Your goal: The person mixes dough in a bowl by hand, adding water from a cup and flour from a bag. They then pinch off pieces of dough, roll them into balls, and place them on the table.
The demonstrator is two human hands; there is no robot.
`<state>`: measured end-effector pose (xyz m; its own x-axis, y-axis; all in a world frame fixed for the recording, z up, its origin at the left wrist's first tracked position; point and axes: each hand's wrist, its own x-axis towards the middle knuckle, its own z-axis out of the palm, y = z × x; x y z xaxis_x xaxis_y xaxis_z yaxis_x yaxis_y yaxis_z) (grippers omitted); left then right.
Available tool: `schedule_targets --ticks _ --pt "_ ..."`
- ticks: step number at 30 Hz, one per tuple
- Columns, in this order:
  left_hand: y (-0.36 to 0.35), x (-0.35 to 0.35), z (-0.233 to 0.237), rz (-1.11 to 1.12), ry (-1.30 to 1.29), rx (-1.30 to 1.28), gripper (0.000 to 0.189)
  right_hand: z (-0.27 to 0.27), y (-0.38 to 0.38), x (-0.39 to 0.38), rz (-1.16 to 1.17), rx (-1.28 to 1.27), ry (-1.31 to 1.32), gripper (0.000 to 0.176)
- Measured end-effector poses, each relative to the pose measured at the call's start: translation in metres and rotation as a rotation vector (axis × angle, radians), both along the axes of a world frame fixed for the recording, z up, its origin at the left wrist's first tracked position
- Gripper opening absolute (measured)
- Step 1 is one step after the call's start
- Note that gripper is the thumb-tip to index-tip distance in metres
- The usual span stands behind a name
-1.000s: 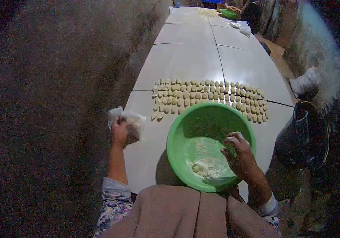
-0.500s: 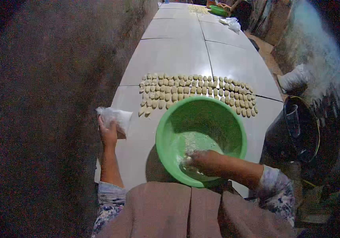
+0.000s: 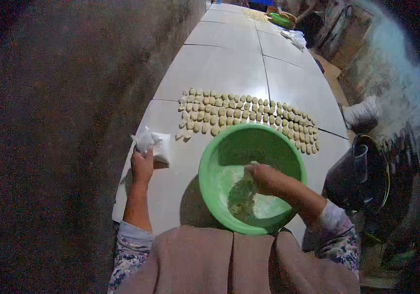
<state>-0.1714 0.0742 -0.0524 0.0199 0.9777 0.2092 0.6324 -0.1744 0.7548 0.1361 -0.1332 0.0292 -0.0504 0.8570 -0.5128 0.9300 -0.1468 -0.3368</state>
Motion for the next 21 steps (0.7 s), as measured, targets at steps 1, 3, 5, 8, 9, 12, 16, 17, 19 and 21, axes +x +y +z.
schedule_targets --ticks 1,3,5,8,9,12,16,17,19,21 --pt "-0.004 0.0 0.0 -0.01 0.002 -0.002 0.045 -0.006 0.0 0.003 0.02 0.118 0.014 0.029" --pt "-0.016 0.001 0.002 -0.143 -0.139 -0.157 0.046 -0.026 -0.004 0.007 0.03 0.238 0.028 0.027" --pt "-0.039 0.008 0.014 -0.152 -0.108 -0.131 0.046 -0.057 -0.014 -0.006 0.316 0.341 0.141 0.032" --pt "-0.054 -0.002 0.007 -0.167 0.02 -0.298 0.058 -0.022 -0.024 -0.033 0.429 -0.226 -0.04 0.041" --pt "-0.064 -0.004 0.004 -0.175 -0.029 -0.1 0.064 -0.013 -0.031 -0.028 0.429 -0.23 -0.036 0.041" --pt "-0.094 0.008 0.029 -0.23 -0.325 0.212 0.072 0.02 -0.046 -0.013 0.197 0.037 -0.022 0.055" --pt "-0.116 0.028 0.024 0.028 -0.684 0.399 0.068 0.003 -0.061 -0.027 0.271 0.08 0.073 0.035" --pt "-0.118 0.034 -0.005 -0.079 -0.747 0.416 0.073 0.01 -0.058 -0.04 0.284 0.089 0.069 0.035" --pt "-0.125 0.049 -0.041 -0.297 -0.862 0.442 0.084 0.02 -0.052 -0.061 0.42 -0.049 0.062 0.024" --pt "-0.159 0.074 0.014 -0.544 -0.681 0.232 0.093 0.005 -0.055 -0.057 0.389 0.009 0.186 0.022"
